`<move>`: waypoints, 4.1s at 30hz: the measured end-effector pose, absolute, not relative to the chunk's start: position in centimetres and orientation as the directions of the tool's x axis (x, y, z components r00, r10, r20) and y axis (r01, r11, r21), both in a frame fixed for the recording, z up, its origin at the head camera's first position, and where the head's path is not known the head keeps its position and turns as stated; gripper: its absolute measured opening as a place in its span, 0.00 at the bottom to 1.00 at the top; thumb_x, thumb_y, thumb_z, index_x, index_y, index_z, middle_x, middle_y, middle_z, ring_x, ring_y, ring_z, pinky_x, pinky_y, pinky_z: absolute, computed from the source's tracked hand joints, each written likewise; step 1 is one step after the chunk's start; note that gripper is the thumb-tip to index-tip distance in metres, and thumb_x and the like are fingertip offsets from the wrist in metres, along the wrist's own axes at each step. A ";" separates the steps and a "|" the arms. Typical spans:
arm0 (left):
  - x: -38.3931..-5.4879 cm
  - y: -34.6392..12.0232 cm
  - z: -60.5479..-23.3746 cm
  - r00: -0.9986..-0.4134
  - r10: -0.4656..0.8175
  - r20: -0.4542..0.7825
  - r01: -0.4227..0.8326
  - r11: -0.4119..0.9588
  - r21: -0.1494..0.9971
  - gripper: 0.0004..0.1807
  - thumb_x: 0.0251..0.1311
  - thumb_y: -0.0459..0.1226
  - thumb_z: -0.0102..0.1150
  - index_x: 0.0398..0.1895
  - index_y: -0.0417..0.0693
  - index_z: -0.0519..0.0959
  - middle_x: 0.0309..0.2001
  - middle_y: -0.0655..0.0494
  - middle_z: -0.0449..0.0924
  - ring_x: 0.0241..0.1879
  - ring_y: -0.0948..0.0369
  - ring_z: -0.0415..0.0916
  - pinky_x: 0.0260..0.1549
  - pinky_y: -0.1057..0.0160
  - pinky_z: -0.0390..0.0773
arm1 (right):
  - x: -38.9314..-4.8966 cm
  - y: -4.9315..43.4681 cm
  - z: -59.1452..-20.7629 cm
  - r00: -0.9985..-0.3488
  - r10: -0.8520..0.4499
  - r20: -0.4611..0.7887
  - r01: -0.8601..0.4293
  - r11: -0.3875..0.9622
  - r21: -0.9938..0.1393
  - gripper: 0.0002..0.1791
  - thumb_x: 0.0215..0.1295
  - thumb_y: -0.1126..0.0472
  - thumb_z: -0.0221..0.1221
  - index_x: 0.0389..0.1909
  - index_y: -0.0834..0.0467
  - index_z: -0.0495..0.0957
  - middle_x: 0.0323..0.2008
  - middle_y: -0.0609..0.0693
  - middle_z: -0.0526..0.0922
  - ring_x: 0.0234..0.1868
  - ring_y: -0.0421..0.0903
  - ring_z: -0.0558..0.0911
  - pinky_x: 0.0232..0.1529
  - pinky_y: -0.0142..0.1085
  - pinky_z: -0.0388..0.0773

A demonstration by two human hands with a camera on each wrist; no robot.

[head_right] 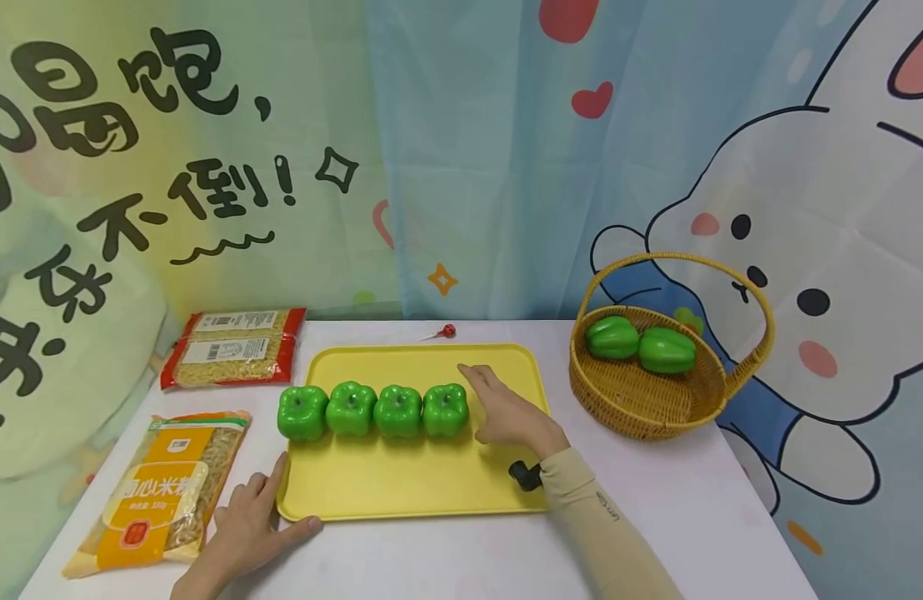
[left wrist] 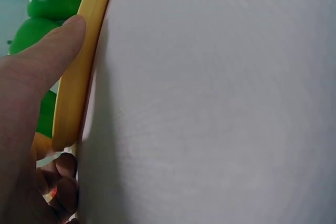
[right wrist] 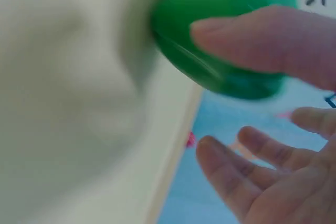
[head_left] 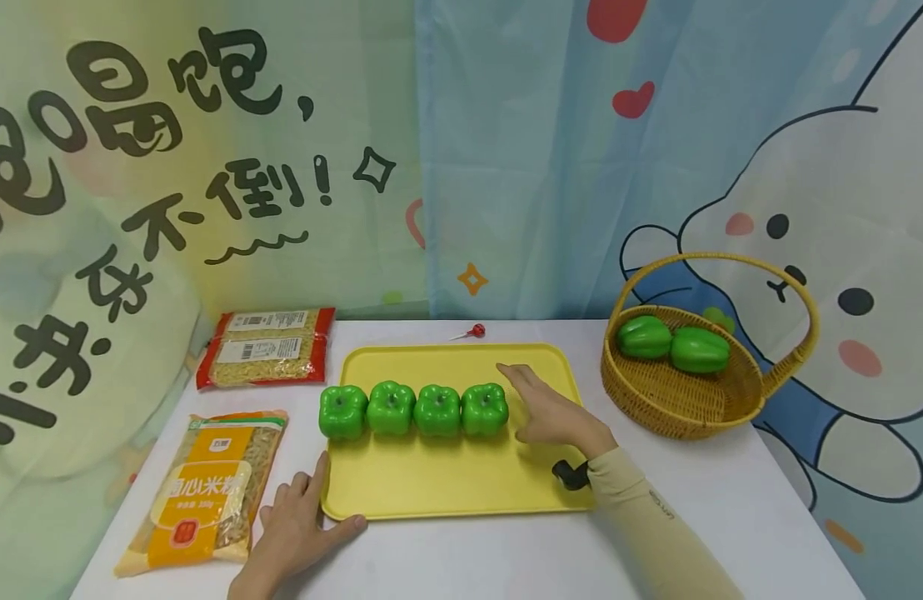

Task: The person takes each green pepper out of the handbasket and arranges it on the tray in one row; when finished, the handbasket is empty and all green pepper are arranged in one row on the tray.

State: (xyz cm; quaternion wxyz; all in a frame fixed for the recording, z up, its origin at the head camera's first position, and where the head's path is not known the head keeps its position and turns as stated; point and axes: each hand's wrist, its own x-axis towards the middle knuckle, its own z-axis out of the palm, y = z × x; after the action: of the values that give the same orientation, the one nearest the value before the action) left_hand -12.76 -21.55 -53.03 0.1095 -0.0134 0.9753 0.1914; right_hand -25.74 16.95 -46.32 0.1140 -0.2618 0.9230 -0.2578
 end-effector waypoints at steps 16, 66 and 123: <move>-12.6 -21.8 -53.0 -0.977 0.005 -0.215 -0.076 0.926 0.369 0.68 0.43 0.75 0.62 0.80 0.44 0.52 0.47 0.48 0.71 0.40 0.54 0.62 0.35 0.54 0.59 | -26.5 28.6 -41.3 -0.944 -0.328 0.046 -0.314 0.842 -0.439 0.44 0.60 0.64 0.66 0.76 0.64 0.56 0.72 0.68 0.60 0.71 0.69 0.63 0.65 0.65 0.65; -13.0 -21.5 -53.3 -0.978 0.000 -0.210 -0.077 0.931 0.357 0.67 0.43 0.75 0.63 0.80 0.46 0.53 0.46 0.50 0.71 0.40 0.54 0.62 0.35 0.53 0.60 | -34.1 43.6 -44.6 -0.960 0.043 -0.277 0.122 0.953 -0.276 0.58 0.59 0.46 0.67 0.76 0.70 0.42 0.66 0.85 0.41 0.59 0.87 0.56 0.43 0.73 0.69; -12.8 -21.7 -53.1 -0.980 0.029 -0.199 -0.048 0.926 0.374 0.67 0.45 0.75 0.61 0.80 0.45 0.52 0.48 0.47 0.71 0.40 0.53 0.63 0.34 0.53 0.59 | -25.7 29.5 -42.8 -0.948 -0.295 0.117 -0.313 0.818 -0.483 0.52 0.60 0.44 0.69 0.76 0.62 0.54 0.71 0.66 0.63 0.69 0.65 0.67 0.64 0.64 0.66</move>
State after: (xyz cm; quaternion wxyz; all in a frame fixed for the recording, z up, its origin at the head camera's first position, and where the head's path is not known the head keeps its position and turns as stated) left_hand -12.85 -21.70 -53.08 0.1008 -0.0050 0.9762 0.1920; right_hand -25.73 29.52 -42.79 -0.0183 -0.1594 0.9531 -0.2565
